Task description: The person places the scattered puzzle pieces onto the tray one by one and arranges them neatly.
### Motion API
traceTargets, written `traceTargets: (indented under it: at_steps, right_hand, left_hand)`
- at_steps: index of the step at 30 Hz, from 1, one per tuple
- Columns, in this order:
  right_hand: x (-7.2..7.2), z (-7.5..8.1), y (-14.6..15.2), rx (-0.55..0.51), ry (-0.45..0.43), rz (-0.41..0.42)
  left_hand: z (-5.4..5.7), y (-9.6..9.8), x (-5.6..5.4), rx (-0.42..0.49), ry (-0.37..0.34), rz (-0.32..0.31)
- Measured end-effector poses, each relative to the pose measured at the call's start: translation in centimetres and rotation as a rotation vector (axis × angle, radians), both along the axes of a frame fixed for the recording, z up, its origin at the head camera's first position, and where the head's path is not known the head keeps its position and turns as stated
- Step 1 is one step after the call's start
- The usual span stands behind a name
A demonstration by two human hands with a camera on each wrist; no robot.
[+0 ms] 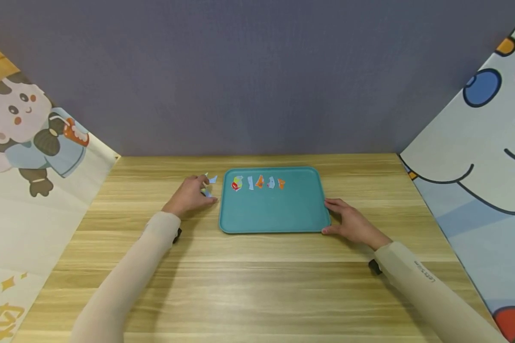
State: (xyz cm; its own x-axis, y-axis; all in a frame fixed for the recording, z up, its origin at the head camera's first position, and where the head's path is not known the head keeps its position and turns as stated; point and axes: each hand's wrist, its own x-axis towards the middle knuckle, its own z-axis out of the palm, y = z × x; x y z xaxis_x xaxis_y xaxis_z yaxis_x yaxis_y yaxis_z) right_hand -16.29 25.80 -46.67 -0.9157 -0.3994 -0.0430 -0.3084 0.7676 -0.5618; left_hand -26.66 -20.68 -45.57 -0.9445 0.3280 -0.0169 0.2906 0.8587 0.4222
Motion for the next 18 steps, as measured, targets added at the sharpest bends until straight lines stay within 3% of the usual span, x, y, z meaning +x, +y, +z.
traceTargets:
  at_steps: [9,18]
  right_hand:
    - [0.0,-0.1,0.1,0.004,0.006,0.001]
    - [0.0,-0.1,0.1,0.008,0.006,-0.002]
  left_hand:
    - [1.9,2.6,0.4,0.067,0.055,-0.103]
    - [1.7,5.5,1.1,0.116,0.105,-0.312]
